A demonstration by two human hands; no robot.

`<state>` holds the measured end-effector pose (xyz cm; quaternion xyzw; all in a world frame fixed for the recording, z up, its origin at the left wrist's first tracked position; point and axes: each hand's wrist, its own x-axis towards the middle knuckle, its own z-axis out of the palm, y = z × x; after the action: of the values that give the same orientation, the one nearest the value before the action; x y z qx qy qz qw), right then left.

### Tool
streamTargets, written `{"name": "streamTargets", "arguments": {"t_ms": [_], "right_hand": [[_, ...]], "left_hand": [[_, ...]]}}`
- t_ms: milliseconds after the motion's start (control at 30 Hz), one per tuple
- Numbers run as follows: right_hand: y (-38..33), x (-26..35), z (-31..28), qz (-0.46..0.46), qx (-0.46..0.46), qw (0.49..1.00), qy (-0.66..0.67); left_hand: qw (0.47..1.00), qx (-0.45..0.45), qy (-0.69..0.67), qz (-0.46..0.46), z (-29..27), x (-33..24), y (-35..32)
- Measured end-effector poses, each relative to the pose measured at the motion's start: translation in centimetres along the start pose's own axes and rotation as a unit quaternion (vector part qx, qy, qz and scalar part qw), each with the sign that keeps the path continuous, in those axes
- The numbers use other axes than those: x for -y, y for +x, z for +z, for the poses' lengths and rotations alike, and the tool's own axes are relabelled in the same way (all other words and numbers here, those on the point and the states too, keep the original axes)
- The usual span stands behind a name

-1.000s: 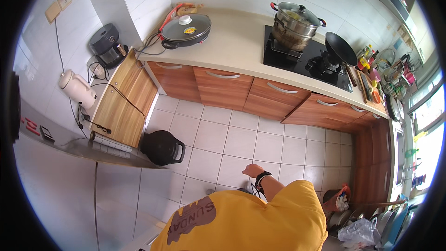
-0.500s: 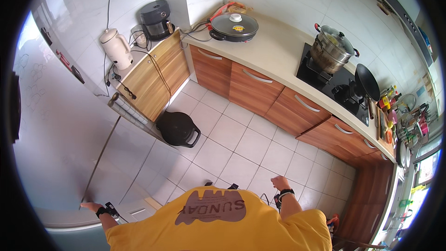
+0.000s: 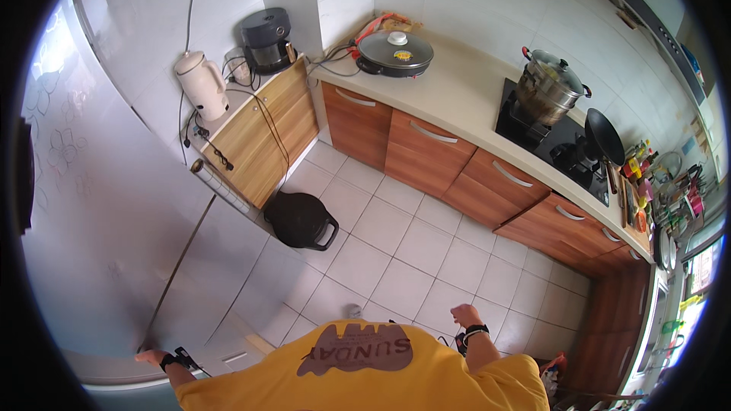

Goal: The person places a bowl of chopped vegetables into a steamer on the stove, adds water to the pot, and retrieves dough from the refrigerator. They unwrap the dough, split it into two pieces, and place them on a plate.

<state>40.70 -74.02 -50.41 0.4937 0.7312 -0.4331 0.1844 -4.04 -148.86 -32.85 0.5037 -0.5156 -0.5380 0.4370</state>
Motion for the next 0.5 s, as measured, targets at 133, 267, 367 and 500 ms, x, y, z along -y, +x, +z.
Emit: {"name": "streamTargets", "arguments": {"t_ms": [133, 267, 367, 500], "right_hand": [[0.2, 2.3, 0.7, -0.022, -0.041, 0.995, 0.087], [0.2, 4.0, 0.7, 0.002, -0.032, 0.995, 0.097], [0.1, 3.7, 0.5, 0.019, -0.012, 0.996, 0.09], [0.6, 1.6, 0.5, -0.104, 0.055, 0.988, -0.1]], "left_hand": [[0.996, 0.04, -0.074, -0.028, 0.0, -2.3, -2.1], [0.945, 0.202, -0.244, -0.083, -0.3, -0.4, 1.8], [0.946, 0.246, -0.16, -0.136, -1.0, 2.0, 6.5], [0.976, 0.182, -0.058, -0.102, -2.2, 3.3, 7.2]]}}
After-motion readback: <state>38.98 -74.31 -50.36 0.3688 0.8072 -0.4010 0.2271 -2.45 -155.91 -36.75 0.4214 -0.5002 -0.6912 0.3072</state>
